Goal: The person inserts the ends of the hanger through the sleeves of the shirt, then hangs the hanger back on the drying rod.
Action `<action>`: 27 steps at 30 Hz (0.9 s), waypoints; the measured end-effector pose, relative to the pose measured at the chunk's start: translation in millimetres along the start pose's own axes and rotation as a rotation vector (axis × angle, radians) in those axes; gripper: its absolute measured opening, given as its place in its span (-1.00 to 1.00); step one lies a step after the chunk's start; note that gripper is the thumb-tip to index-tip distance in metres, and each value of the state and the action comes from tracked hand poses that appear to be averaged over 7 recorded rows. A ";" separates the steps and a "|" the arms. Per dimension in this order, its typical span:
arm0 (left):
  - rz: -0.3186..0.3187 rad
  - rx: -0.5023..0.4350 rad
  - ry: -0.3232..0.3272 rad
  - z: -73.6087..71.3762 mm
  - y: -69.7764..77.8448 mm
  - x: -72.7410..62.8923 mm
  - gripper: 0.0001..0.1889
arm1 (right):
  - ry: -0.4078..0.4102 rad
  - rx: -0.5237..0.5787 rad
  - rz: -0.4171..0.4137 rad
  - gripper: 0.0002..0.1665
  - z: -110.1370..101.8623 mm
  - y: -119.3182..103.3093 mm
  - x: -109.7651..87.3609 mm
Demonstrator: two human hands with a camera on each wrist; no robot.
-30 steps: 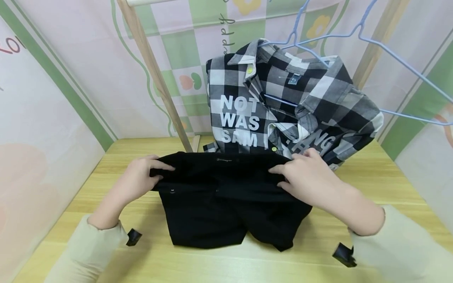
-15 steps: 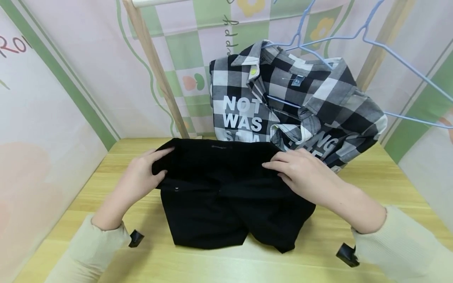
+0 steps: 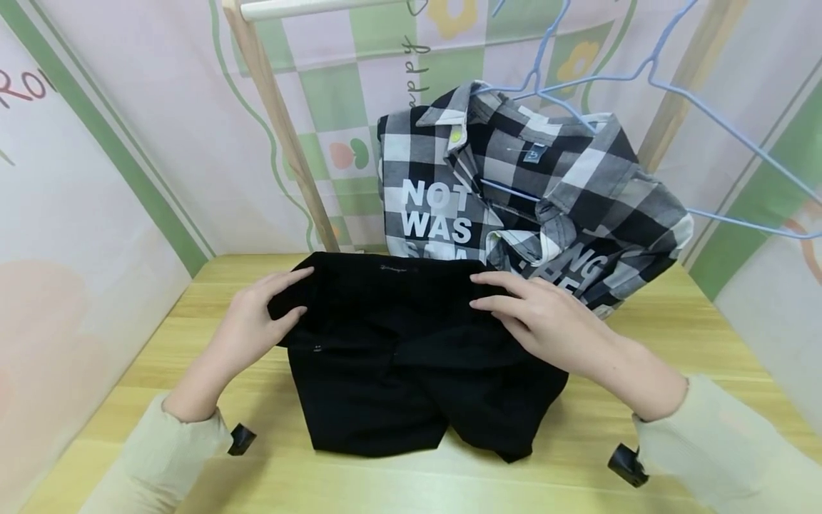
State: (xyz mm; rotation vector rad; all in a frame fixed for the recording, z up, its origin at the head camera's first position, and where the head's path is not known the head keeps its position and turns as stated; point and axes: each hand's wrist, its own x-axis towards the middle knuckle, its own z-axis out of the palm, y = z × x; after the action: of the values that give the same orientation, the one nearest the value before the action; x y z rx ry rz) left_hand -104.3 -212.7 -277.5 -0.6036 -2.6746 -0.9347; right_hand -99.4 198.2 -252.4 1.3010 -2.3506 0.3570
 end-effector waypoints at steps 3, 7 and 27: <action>0.013 -0.006 0.012 -0.4 1.6 -0.8 -0.36 | 0.005 0.002 -0.001 -0.35 0.8 -0.8 -0.6; 0.024 -0.019 0.018 -1.5 3.8 -1.2 -0.32 | 0.018 0.023 -0.060 -0.41 2.8 -0.7 -1.6; -0.044 -0.077 -0.076 -3.5 7.3 -0.3 -0.27 | 0.048 0.432 0.185 -0.51 -27.4 1.1 -5.7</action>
State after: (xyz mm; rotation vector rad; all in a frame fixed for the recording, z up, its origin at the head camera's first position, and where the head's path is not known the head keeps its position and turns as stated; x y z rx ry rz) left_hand -100.5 -209.8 -271.1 -0.6105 -2.7397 -1.0509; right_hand -91.1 214.5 -231.3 1.2328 -2.4422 0.9870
